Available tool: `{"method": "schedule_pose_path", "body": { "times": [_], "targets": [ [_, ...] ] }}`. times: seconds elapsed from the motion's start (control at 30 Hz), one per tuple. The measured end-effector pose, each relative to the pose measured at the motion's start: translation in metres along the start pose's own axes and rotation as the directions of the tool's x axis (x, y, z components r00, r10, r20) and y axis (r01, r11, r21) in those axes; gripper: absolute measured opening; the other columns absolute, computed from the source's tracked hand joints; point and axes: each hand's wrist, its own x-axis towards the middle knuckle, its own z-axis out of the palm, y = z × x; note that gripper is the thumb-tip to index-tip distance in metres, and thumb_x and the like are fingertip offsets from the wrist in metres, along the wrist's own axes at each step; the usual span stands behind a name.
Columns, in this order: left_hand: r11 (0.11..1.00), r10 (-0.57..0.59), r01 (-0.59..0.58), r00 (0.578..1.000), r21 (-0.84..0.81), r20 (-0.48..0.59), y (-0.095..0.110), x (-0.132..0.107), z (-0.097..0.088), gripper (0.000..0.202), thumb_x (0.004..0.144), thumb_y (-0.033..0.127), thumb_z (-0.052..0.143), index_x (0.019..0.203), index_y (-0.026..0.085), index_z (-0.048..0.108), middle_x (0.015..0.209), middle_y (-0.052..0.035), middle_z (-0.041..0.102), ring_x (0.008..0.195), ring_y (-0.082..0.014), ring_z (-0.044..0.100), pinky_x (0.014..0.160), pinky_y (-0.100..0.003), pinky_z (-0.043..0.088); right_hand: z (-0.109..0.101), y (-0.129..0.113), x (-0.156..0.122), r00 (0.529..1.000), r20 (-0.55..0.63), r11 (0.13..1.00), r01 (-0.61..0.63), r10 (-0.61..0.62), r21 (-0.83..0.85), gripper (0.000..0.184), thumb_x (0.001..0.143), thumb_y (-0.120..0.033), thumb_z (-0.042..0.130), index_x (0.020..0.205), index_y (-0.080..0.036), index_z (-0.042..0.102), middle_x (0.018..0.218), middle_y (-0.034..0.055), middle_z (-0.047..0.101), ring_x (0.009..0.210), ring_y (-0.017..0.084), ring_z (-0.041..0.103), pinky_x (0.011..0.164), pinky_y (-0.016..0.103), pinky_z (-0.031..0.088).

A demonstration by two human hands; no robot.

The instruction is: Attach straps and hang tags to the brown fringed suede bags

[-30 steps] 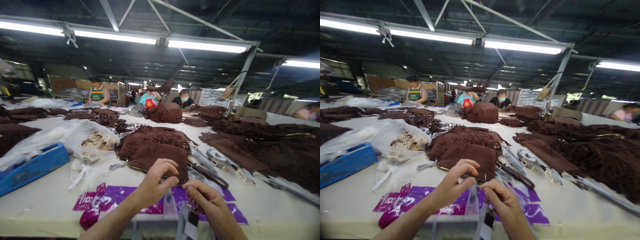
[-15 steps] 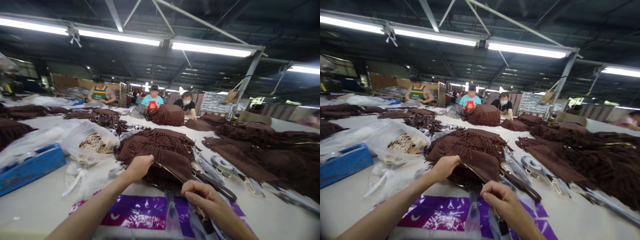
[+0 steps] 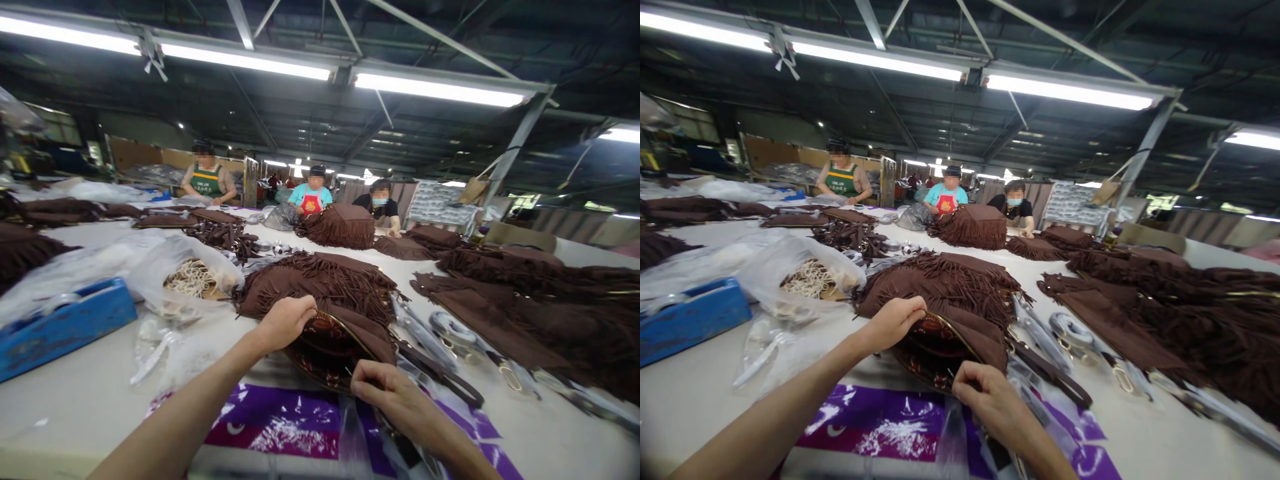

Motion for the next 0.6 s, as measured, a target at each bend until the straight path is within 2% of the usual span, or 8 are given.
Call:
{"method": "schedule_pose_path", "body": {
  "times": [0.07, 0.13, 0.23, 0.3, 0.33, 0.4, 0.47, 0.6],
  "targets": [
    [0.999, 0.016, -0.017, 1.0, 0.05, 0.015, 0.004, -0.002, -0.003, 0.017, 0.095, 0.021, 0.043, 0.084, 0.021, 0.056, 0.072, 0.0005, 0.061, 0.071, -0.0174, 0.058, 0.067, -0.025, 0.04, -0.002, 0.001, 0.0, 0.999, -0.041, 0.999, 0.034, -0.034, 0.015, 0.026, 0.084, -0.042, 0.054, 0.071, -0.02, 0.054, 0.061, -0.0063, 0.04, 0.057, 0.011, 0.04, 0.054, 0.023, 0.031],
    [0.99, 0.073, -0.069, 0.997, 0.121, -0.028, 0.012, -0.008, -0.005, 0.019, 0.095, 0.019, 0.041, 0.086, 0.02, 0.057, 0.08, -0.0028, 0.063, 0.078, -0.0193, 0.059, 0.073, -0.028, 0.043, -0.005, 0.004, 0.001, 0.996, -0.069, 0.996, 0.053, -0.048, 0.065, 0.028, 0.086, -0.046, 0.055, 0.077, -0.019, 0.057, 0.062, -0.0061, 0.042, 0.059, 0.012, 0.042, 0.056, 0.024, 0.032],
    [0.942, 0.293, -0.272, 0.952, 0.196, -0.087, 0.032, -0.022, 0.006, 0.023, 0.097, 0.018, 0.037, 0.093, 0.018, 0.06, 0.097, -0.0091, 0.064, 0.092, -0.0221, 0.057, 0.087, -0.034, 0.043, -0.009, 0.011, 0.001, 0.997, -0.073, 0.988, 0.038, -0.028, 0.147, 0.033, 0.085, -0.052, 0.058, 0.077, -0.02, 0.057, 0.062, -0.0064, 0.043, 0.059, 0.011, 0.041, 0.056, 0.023, 0.032],
    [0.887, 0.428, -0.423, 0.904, 0.184, 0.01, 0.045, -0.03, 0.023, 0.023, 0.096, 0.018, 0.038, 0.092, 0.017, 0.061, 0.097, -0.0104, 0.064, 0.09, -0.0221, 0.059, 0.086, -0.034, 0.046, -0.009, 0.015, 0.002, 0.998, -0.062, 0.985, 0.019, -0.009, 0.173, 0.037, 0.083, -0.056, 0.059, 0.074, -0.02, 0.055, 0.06, -0.0071, 0.04, 0.057, 0.011, 0.04, 0.054, 0.023, 0.032],
    [0.878, 0.443, -0.45, 0.893, 0.161, 0.083, 0.05, -0.033, 0.034, 0.021, 0.094, 0.017, 0.041, 0.091, 0.016, 0.061, 0.094, -0.0104, 0.065, 0.086, -0.0222, 0.06, 0.082, -0.033, 0.048, -0.008, 0.017, 0.002, 0.998, -0.055, 0.984, 0.007, 0.002, 0.178, 0.039, 0.082, -0.058, 0.06, 0.073, -0.02, 0.055, 0.059, -0.0074, 0.039, 0.055, 0.011, 0.039, 0.052, 0.023, 0.031],
    [0.918, 0.349, -0.379, 0.913, 0.121, 0.211, 0.056, -0.031, 0.057, 0.017, 0.088, 0.011, 0.046, 0.093, 0.014, 0.062, 0.092, -0.0118, 0.067, 0.084, -0.0239, 0.063, 0.078, -0.034, 0.051, -0.007, 0.02, 0.003, 0.998, -0.055, 0.983, -0.015, 0.025, 0.185, 0.041, 0.079, -0.061, 0.061, 0.073, -0.02, 0.055, 0.058, -0.0078, 0.038, 0.052, 0.01, 0.038, 0.05, 0.023, 0.029],
    [0.971, 0.203, -0.228, 0.943, 0.066, 0.265, 0.055, -0.024, 0.075, 0.027, 0.083, 0.006, 0.047, 0.105, 0.011, 0.062, 0.105, -0.0152, 0.069, 0.093, -0.0265, 0.065, 0.083, -0.036, 0.052, -0.007, 0.022, 0.003, 0.997, -0.067, 0.98, -0.031, 0.045, 0.196, 0.041, 0.078, -0.06, 0.062, 0.073, -0.02, 0.055, 0.058, -0.008, 0.039, 0.051, 0.009, 0.037, 0.049, 0.022, 0.027],
    [0.988, 0.105, -0.076, 0.969, -0.133, 0.224, 0.044, 0.002, 0.092, 0.049, 0.081, 0.003, 0.049, 0.127, 0.018, 0.055, 0.132, -0.0101, 0.061, 0.111, -0.0252, 0.061, 0.096, -0.036, 0.048, -0.011, 0.025, 0.003, 0.995, -0.082, 0.976, -0.034, 0.053, 0.215, 0.038, 0.081, -0.056, 0.061, 0.074, -0.02, 0.053, 0.059, -0.0092, 0.035, 0.048, 0.007, 0.033, 0.046, 0.022, 0.023]
  ]
}}
